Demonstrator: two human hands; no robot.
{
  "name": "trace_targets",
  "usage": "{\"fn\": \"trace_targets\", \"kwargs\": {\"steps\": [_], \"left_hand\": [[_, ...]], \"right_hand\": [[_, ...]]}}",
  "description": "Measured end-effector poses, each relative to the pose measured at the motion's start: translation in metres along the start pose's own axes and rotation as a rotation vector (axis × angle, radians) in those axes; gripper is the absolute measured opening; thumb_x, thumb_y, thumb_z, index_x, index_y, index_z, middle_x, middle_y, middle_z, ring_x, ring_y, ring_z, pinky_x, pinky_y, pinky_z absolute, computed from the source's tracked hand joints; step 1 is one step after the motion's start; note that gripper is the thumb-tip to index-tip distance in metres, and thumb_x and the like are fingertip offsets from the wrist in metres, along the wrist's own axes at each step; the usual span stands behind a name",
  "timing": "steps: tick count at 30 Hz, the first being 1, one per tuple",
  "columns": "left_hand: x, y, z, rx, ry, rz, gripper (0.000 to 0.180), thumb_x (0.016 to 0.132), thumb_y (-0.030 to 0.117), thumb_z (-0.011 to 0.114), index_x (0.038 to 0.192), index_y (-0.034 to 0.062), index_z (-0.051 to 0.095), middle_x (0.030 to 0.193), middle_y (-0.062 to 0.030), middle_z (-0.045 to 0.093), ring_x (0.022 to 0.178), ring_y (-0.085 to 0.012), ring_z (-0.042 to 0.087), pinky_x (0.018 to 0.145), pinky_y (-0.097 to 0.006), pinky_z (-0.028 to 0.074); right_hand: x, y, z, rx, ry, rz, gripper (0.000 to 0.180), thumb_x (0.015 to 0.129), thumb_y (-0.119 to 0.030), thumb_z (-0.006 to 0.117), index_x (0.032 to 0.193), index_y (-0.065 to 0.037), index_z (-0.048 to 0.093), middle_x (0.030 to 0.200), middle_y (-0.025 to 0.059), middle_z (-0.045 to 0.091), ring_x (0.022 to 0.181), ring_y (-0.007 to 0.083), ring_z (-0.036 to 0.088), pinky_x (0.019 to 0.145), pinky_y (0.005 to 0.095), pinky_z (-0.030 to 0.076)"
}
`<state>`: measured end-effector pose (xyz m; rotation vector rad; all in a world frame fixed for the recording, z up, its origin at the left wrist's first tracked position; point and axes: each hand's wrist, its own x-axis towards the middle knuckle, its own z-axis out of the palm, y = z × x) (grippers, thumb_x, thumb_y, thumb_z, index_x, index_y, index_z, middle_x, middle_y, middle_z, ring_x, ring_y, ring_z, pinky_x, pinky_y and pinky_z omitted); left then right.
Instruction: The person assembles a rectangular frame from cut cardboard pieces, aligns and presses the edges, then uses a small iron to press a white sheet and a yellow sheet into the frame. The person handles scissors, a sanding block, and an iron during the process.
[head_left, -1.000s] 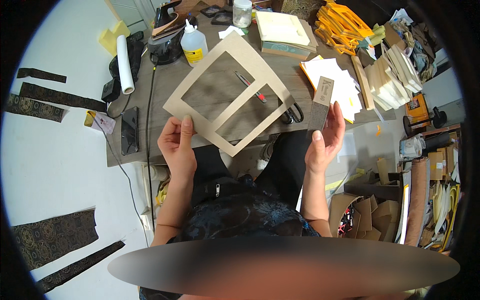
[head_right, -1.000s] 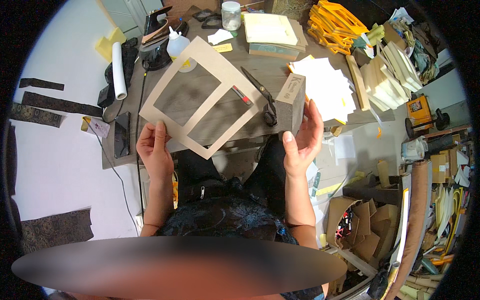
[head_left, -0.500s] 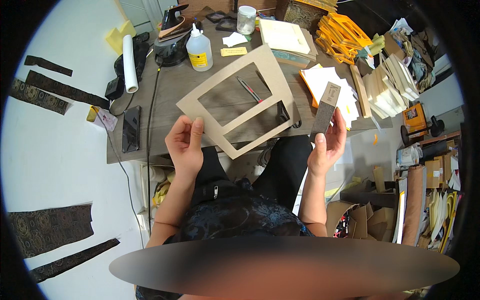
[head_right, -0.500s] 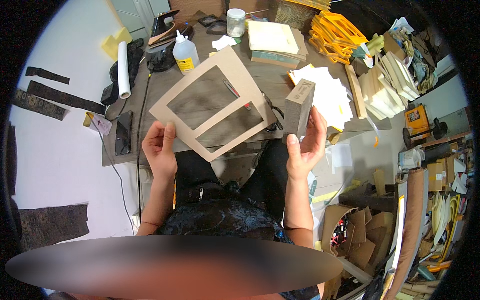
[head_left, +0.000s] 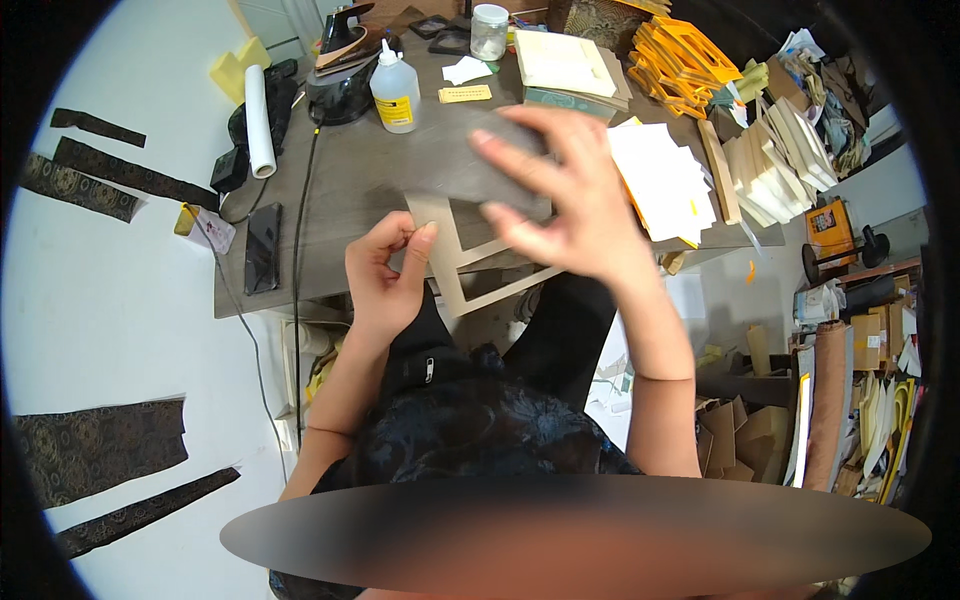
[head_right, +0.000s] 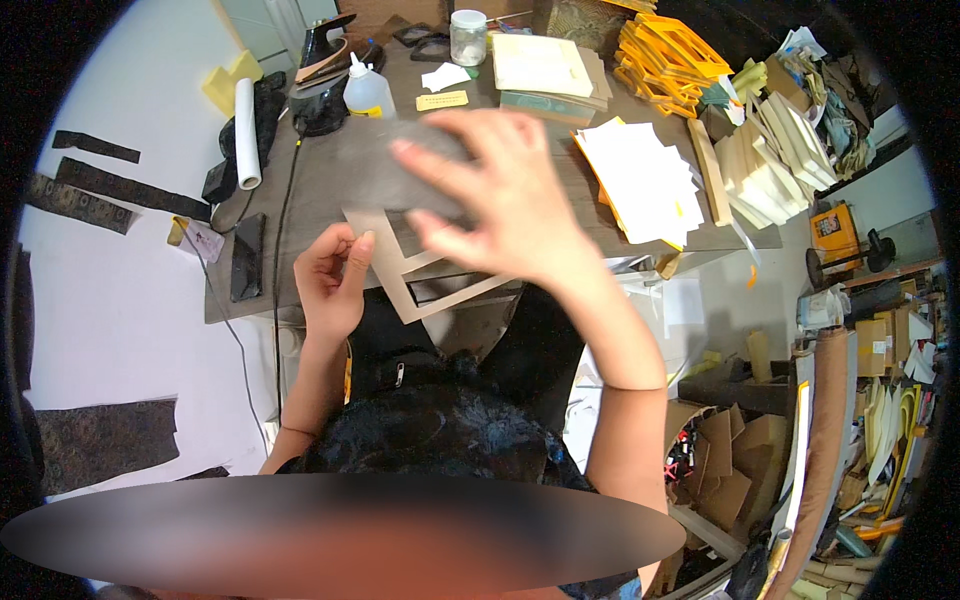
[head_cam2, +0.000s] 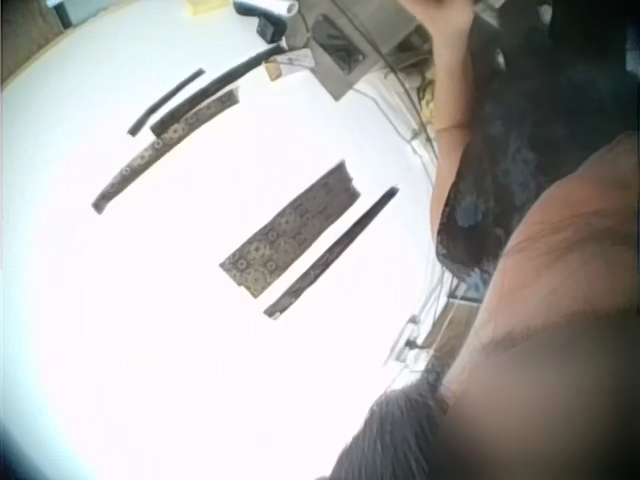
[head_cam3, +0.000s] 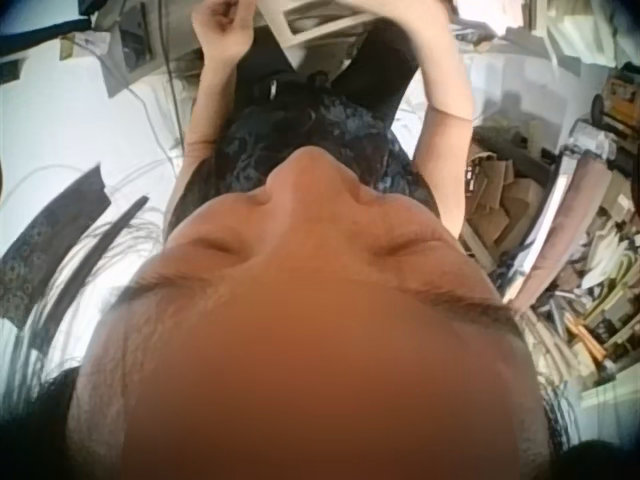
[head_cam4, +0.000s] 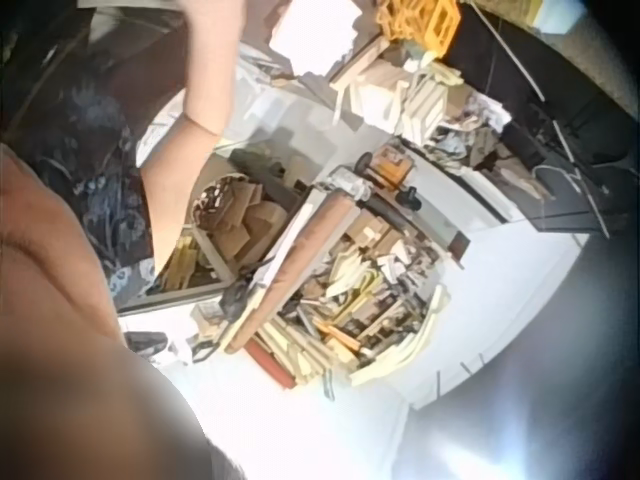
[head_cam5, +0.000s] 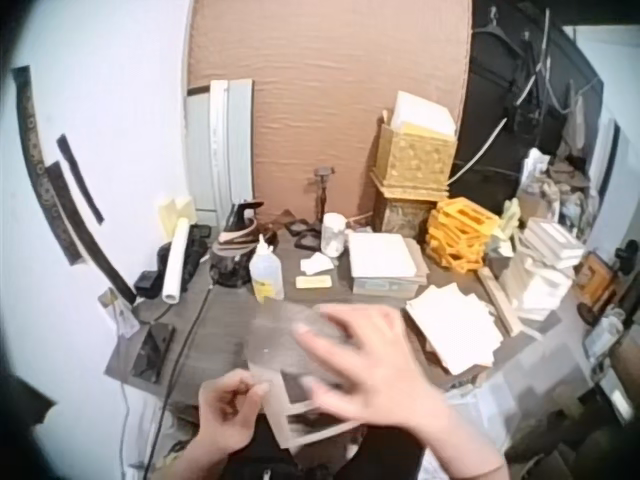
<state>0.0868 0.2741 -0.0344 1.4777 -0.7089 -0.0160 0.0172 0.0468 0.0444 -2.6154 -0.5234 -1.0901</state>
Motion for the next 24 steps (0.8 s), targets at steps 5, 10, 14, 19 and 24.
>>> {"fn": "trace_targets", "kwargs": {"steps": [5, 10, 14, 19, 24], "left_hand": [[0.001, -0.006, -0.031, -0.079, 0.101, 0.003, 0.019, 0.102, 0.004, 0.066, 0.084, 0.0006, 0.061, 0.074, 0.0069, 0.056, 0.071, -0.0003, 0.047, 0.065, -0.019, 0.036], [0.007, -0.007, -0.037, -0.209, 0.061, -0.11, 0.018, 0.105, 0.01, 0.064, 0.089, 0.0024, 0.064, 0.078, 0.0064, 0.062, 0.072, -0.0002, 0.049, 0.067, -0.019, 0.036], [0.01, 0.0, -0.025, -0.248, 0.032, -0.069, 0.016, 0.105, 0.009, 0.064, 0.091, 0.0017, 0.064, 0.079, 0.007, 0.062, 0.072, 0.0003, 0.048, 0.065, -0.019, 0.035], [0.011, 0.008, -0.013, -0.156, 0.077, -0.029, 0.016, 0.102, 0.005, 0.066, 0.087, 0.0009, 0.063, 0.075, 0.0075, 0.056, 0.069, 0.0008, 0.046, 0.061, -0.019, 0.034], [0.01, 0.015, -0.003, -0.069, 0.098, 0.022, 0.023, 0.1, 0.003, 0.068, 0.079, -0.0002, 0.058, 0.07, 0.0079, 0.052, 0.068, -0.0002, 0.043, 0.06, -0.02, 0.035]], "right_hand": [[-0.071, 0.094, -0.047, -0.068, 0.127, 0.438, 0.048, 0.082, -0.023, 0.077, 0.129, -0.013, 0.074, 0.127, 0.0149, 0.066, 0.121, 0.0309, 0.061, 0.107, 0.0425, 0.045], [-0.119, 0.081, -0.038, 0.513, 0.405, 0.695, 0.048, 0.095, -0.016, 0.068, 0.137, 0.007, 0.062, 0.135, 0.0145, 0.064, 0.125, 0.0233, 0.06, 0.113, 0.0379, 0.041], [-0.143, 0.049, -0.022, 0.869, 0.645, 0.763, 0.065, 0.095, -0.033, 0.068, 0.14, 0.011, 0.057, 0.136, 0.0204, 0.063, 0.127, 0.0264, 0.06, 0.113, 0.04, 0.043], [-0.118, -0.01, -0.006, 0.958, 0.481, 0.602, 0.068, 0.092, -0.042, 0.069, 0.137, 0.009, 0.06, 0.134, 0.0213, 0.063, 0.127, 0.0291, 0.059, 0.111, 0.0418, 0.043], [-0.051, -0.038, 0.008, 0.827, 0.166, 0.539, 0.041, 0.094, -0.024, 0.068, 0.127, 0.001, 0.072, 0.119, 0.0138, 0.07, 0.106, 0.0202, 0.063, 0.096, 0.0326, 0.047]]}}
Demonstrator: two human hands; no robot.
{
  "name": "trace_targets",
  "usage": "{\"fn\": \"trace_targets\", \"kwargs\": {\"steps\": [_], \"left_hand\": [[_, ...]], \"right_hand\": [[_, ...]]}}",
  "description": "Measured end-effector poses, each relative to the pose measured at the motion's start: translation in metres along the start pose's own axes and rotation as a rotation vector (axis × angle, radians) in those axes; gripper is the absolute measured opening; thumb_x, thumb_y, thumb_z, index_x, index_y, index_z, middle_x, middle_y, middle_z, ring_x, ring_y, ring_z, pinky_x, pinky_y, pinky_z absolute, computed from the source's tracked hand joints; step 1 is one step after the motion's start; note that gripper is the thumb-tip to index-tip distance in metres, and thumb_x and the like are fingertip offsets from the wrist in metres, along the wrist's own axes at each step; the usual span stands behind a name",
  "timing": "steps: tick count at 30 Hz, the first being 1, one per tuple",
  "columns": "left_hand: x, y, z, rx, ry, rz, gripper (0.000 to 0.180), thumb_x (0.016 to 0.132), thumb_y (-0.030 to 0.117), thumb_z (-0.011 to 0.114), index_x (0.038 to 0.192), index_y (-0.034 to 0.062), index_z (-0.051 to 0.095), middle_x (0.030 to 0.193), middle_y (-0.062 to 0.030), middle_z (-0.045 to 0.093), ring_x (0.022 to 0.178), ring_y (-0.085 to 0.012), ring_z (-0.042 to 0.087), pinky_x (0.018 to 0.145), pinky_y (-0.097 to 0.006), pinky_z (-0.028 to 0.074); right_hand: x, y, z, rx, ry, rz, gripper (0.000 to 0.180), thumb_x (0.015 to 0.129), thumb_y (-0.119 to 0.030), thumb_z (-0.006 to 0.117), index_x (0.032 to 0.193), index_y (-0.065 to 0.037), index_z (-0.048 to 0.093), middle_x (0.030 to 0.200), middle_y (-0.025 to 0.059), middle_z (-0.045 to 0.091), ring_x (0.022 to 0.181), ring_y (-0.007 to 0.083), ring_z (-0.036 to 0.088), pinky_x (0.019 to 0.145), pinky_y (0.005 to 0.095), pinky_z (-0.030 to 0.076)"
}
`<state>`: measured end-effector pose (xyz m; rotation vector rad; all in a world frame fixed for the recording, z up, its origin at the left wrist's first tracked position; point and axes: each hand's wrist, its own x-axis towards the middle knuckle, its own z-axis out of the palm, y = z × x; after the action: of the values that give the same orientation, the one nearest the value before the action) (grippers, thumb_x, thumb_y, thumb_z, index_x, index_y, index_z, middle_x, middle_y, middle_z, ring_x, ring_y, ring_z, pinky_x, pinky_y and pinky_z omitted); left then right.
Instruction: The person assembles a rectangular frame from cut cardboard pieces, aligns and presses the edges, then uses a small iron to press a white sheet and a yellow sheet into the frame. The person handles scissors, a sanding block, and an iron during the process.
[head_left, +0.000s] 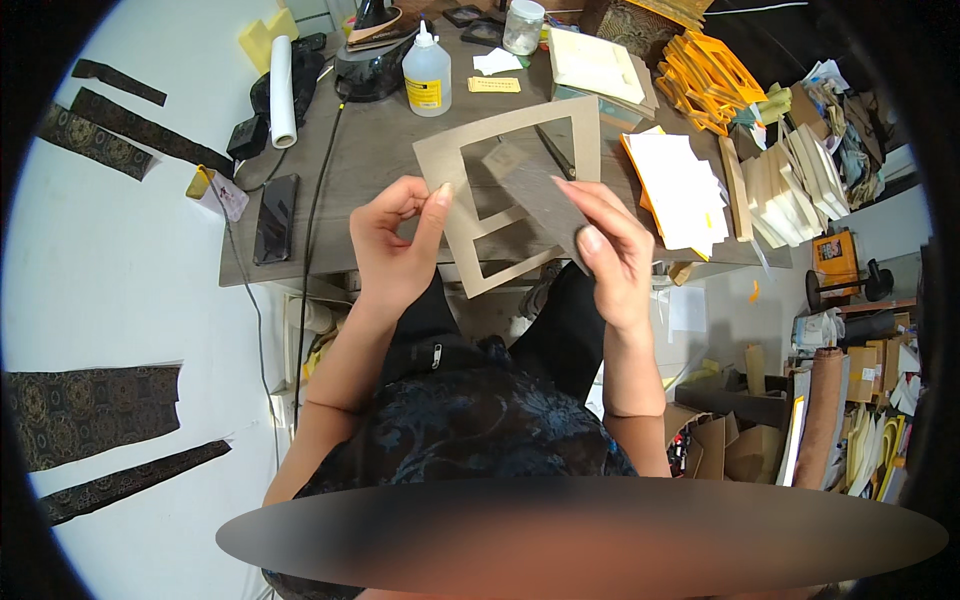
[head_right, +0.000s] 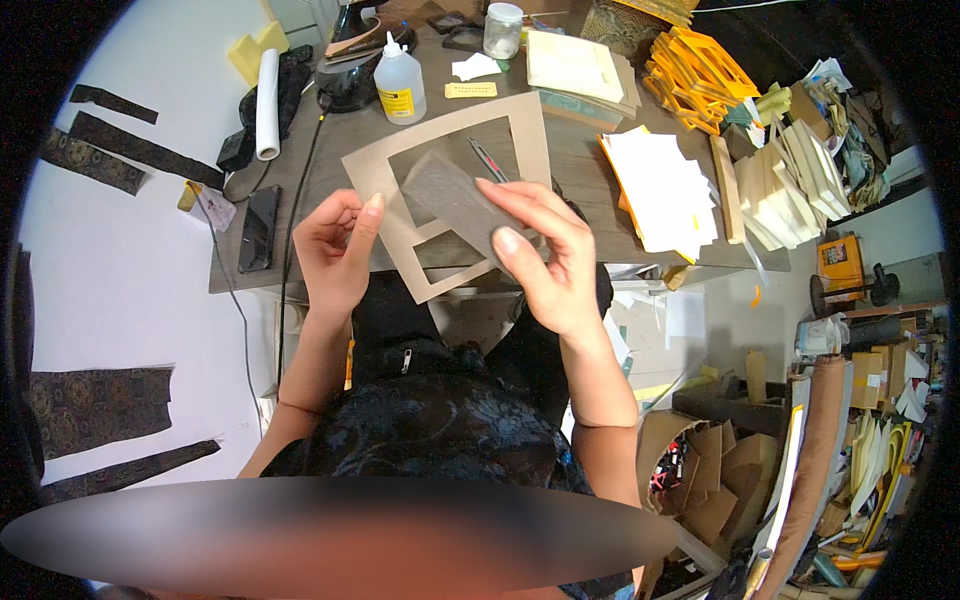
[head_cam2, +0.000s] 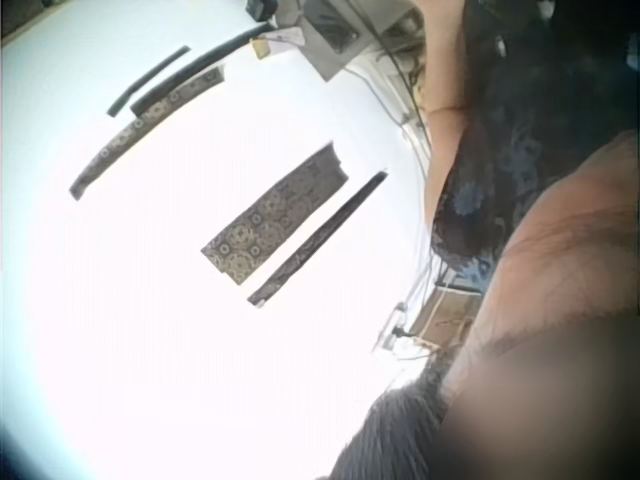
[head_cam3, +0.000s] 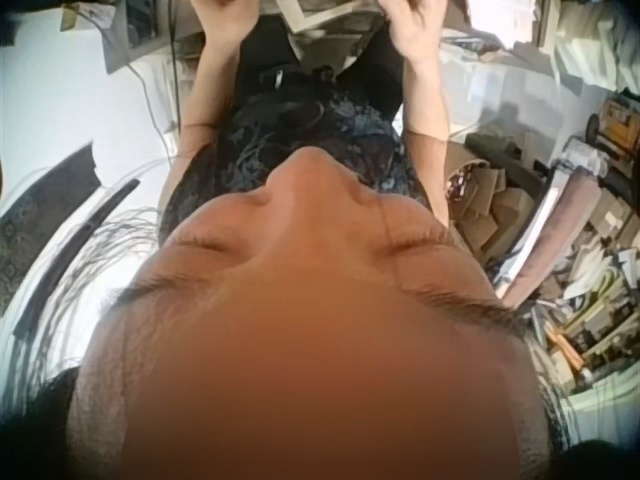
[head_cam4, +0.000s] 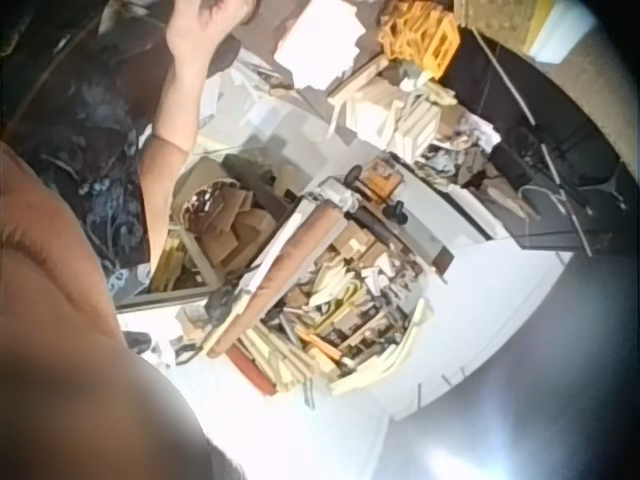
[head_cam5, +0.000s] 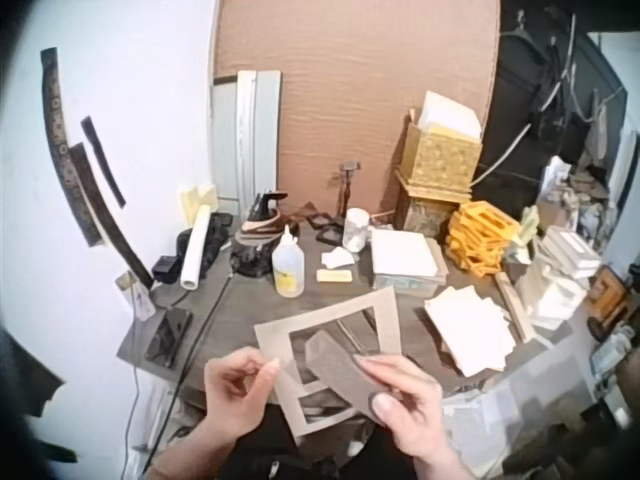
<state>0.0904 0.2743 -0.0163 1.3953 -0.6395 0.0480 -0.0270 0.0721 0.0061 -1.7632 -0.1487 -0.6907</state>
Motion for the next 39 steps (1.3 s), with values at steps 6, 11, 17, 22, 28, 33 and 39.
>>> {"fn": "trace_targets", "kwargs": {"steps": [6, 11, 17, 22, 28, 33, 39], "left_hand": [[0.001, 0.005, 0.009, 0.136, 0.034, 0.079, 0.026, 0.097, 0.002, 0.069, 0.075, -0.0009, 0.057, 0.065, 0.0053, 0.051, 0.067, -0.001, 0.043, 0.059, -0.021, 0.036], [0.003, 0.0, 0.008, 0.183, 0.054, 0.093, 0.023, 0.097, 0.003, 0.07, 0.077, -0.0021, 0.059, 0.066, 0.004, 0.054, 0.067, -0.001, 0.046, 0.059, -0.021, 0.038], [0.017, -0.015, -0.007, 0.182, 0.119, 0.279, 0.01, 0.094, -0.002, 0.07, 0.085, -0.0015, 0.065, 0.074, -0.0004, 0.059, 0.068, -0.0082, 0.054, 0.06, -0.022, 0.042], [0.014, -0.018, -0.022, 0.53, 0.056, 0.677, 0.04, 0.074, -0.011, 0.072, 0.111, 0.0034, 0.079, 0.076, -0.0059, 0.06, 0.063, -0.0211, 0.057, 0.058, -0.025, 0.045], [0.004, -0.033, -0.012, 0.46, -0.004, 0.706, 0.05, 0.071, -0.019, 0.063, 0.115, 0.0006, 0.077, 0.089, -0.0144, 0.074, 0.076, -0.0265, 0.073, 0.068, -0.03, 0.057], [-0.007, -0.04, -0.008, 0.078, -0.118, 0.448, 0.043, 0.08, -0.018, 0.06, 0.119, -0.0061, 0.073, 0.108, -0.0214, 0.077, 0.091, -0.0253, 0.076, 0.083, -0.031, 0.057], [-0.019, -0.04, 0.013, -0.25, -0.119, 0.229, 0.022, 0.1, -0.01, 0.058, 0.12, -0.009, 0.068, 0.111, -0.0185, 0.076, 0.101, -0.0297, 0.076, 0.089, -0.036, 0.06]], "right_hand": [[0.004, 0.003, 0.014, 0.007, 0.038, 0.085, 0.039, 0.095, -0.023, 0.069, 0.127, -0.001, 0.073, 0.113, 0.0109, 0.07, 0.103, 0.0162, 0.064, 0.092, 0.029, 0.048], [-0.001, 0.009, 0.012, -0.037, 0.009, 0.087, 0.04, 0.094, -0.025, 0.07, 0.126, -0.002, 0.073, 0.114, 0.0104, 0.07, 0.105, 0.0168, 0.064, 0.092, 0.0294, 0.047], [-0.035, 0.039, -0.033, 0.217, 0.28, 0.017, 0.061, 0.095, -0.042, 0.065, 0.135, 0.004, 0.064, 0.133, 0.0167, 0.065, 0.125, 0.0272, 0.061, 0.11, 0.0398, 0.044], [-0.045, 0.045, -0.041, 0.79, 0.726, 0.079, 0.075, 0.095, -0.059, 0.062, 0.151, -0.011, 0.048, 0.144, 0.015, 0.056, 0.13, 0.0342, 0.056, 0.105, 0.0578, 0.044], [-0.052, 0.053, -0.051, 1.127, 0.431, 0.011, 0.08, 0.093, -0.062, 0.058, 0.156, -0.015, 0.044, 0.15, 0.0197, 0.052, 0.14, 0.0482, 0.044, 0.118, 0.0747, 0.025], [-0.059, 0.054, -0.048, 0.864, 0.416, 0.056, 0.086, 0.093, -0.063, 0.059, 0.16, -0.014, 0.037, 0.154, 0.0223, 0.048, 0.146, 0.0506, 0.038, 0.115, 0.0711, 0.034], [-0.079, 0.073, -0.048, 0.83, 0.494, 0.049, 0.071, 0.096, -0.057, 0.062, 0.152, -0.015, 0.051, 0.153, 0.0157, 0.051, 0.139, 0.0366, 0.051, 0.107, 0.0597, 0.049]]}}
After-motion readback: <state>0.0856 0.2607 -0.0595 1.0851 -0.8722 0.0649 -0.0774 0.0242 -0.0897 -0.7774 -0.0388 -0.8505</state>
